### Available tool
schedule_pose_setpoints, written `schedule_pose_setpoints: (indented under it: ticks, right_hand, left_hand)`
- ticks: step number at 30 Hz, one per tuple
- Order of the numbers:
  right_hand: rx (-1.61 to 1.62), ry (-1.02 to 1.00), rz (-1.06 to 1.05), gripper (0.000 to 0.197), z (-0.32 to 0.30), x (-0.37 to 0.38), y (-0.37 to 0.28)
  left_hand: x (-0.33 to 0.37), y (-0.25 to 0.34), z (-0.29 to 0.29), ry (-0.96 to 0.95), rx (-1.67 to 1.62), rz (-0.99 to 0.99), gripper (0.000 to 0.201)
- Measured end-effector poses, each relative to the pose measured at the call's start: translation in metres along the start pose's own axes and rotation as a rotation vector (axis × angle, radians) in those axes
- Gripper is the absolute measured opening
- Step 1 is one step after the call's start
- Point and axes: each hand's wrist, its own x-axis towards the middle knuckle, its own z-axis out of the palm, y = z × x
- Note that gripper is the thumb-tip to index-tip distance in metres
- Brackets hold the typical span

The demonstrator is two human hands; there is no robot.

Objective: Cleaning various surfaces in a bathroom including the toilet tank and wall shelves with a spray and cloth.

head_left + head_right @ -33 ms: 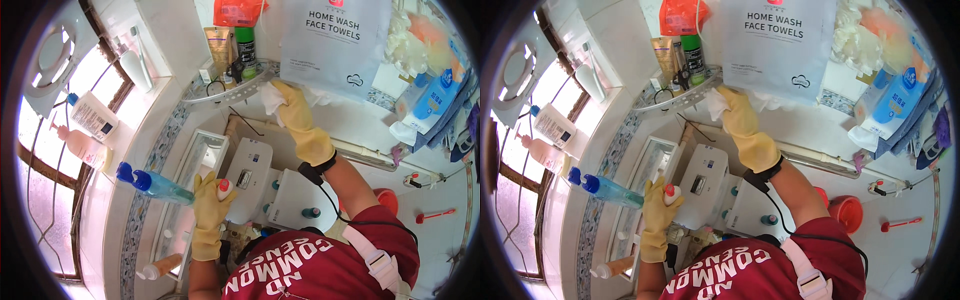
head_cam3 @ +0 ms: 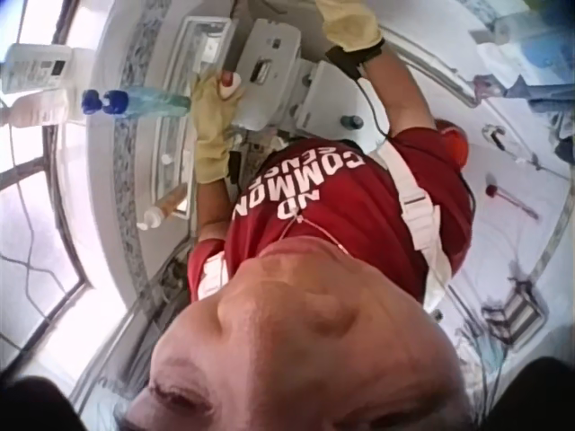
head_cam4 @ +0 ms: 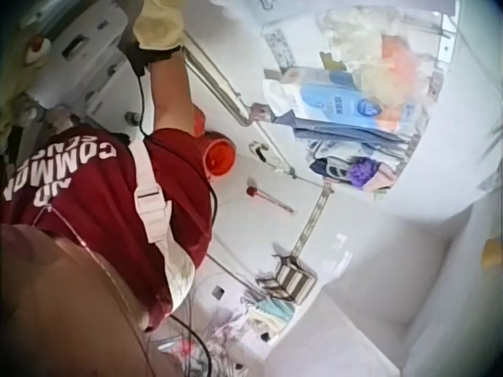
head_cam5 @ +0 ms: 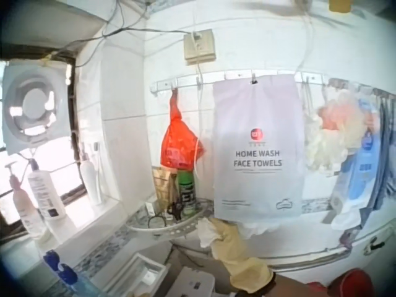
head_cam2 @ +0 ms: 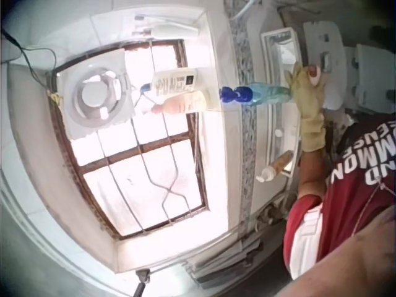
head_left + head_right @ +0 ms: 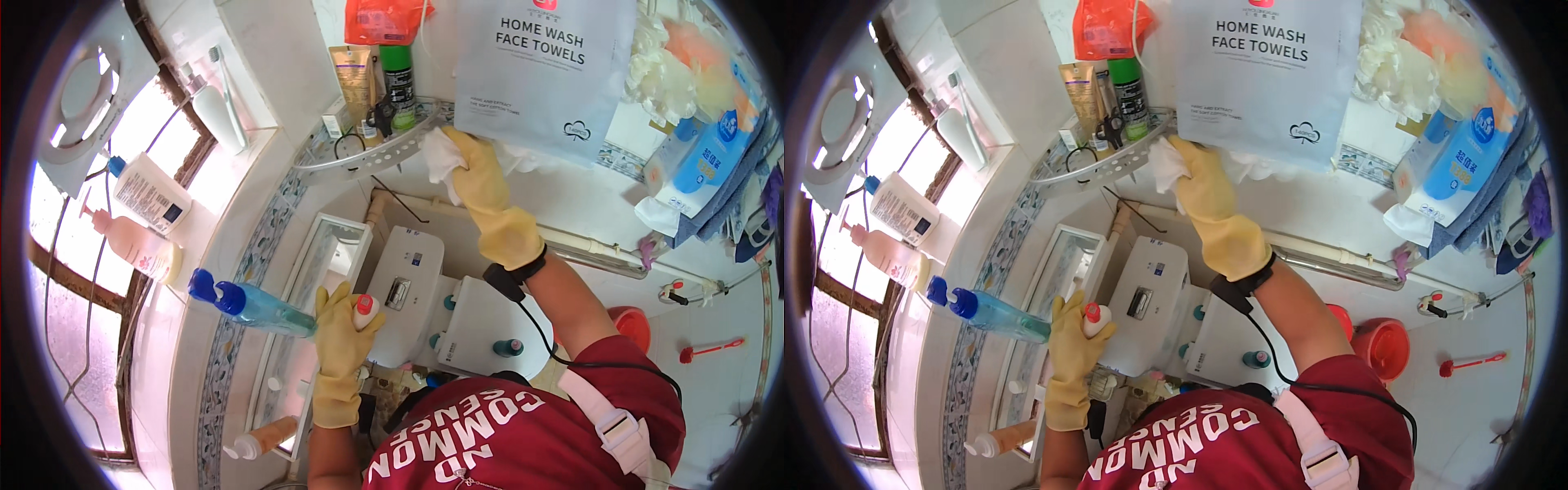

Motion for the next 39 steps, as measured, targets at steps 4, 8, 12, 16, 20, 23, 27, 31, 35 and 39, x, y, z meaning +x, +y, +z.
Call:
schedule_pose_setpoints:
  ticks: [4, 8, 12, 16, 20, 23, 27, 31, 35, 39]
  right_hand:
    - [0.008, 0.001, 0.070, 0.042, 0.027, 0.023, 0.006]
    - [-0.081, -0.130, -0.204, 0.031, 0.042, 0.033, 0.037]
    - [-0.147, -0.159, -0.267, 0.033, 0.038, 0.027, 0.028]
    - [-0.654, -0.225, -0.275, 0.035, 0.032, 0.035, 0.025]
    - [-0.901, -0.133, -0.190, 0.036, 0.039, 0.055, 0.046]
    - [-0.851, -0.220, -0.119, 0.034, 0.031, 0.049, 0.034]
    - [-0.596, -0.256, -0.184, 0.032, 0.023, 0.025, -0.006]
    - [-0.499, -0.326, -0.170, 0.034, -0.006, 0.006, -0.001]
    - [-0.381, -0.167, 0.201, 0.044, 0.005, -0.006, 0.019]
    - [-0.271, 0.132, 0.046, 0.047, 0.029, 0.006, 0.021]
  left_hand:
    - [0.001, -0.001, 0.001, 0.022, -0.009, 0.029, 0.042]
    - [0.002, -0.002, 0.004, 0.055, 0.004, 0.037, 0.043]
    - [-0.003, -0.005, 0.002, 0.040, 0.004, 0.008, 0.043]
    - [-0.001, 0.000, -0.001, 0.055, 0.014, 0.009, 0.041]
    - [0.003, 0.004, 0.000, 0.041, 0.016, 0.028, 0.041]
    - [0.004, 0.005, 0.002, 0.046, 0.000, 0.029, 0.042]
    - [-0.002, -0.001, 0.001, 0.061, 0.023, 0.019, 0.043]
    - [-0.001, -0.002, 0.001, 0.041, 0.038, 0.008, 0.044]
    - [-0.001, -0.007, 0.005, 0.020, 0.019, 0.037, 0.045]
    - [0.000, -0.001, 0.004, 0.052, 0.042, 0.017, 0.045]
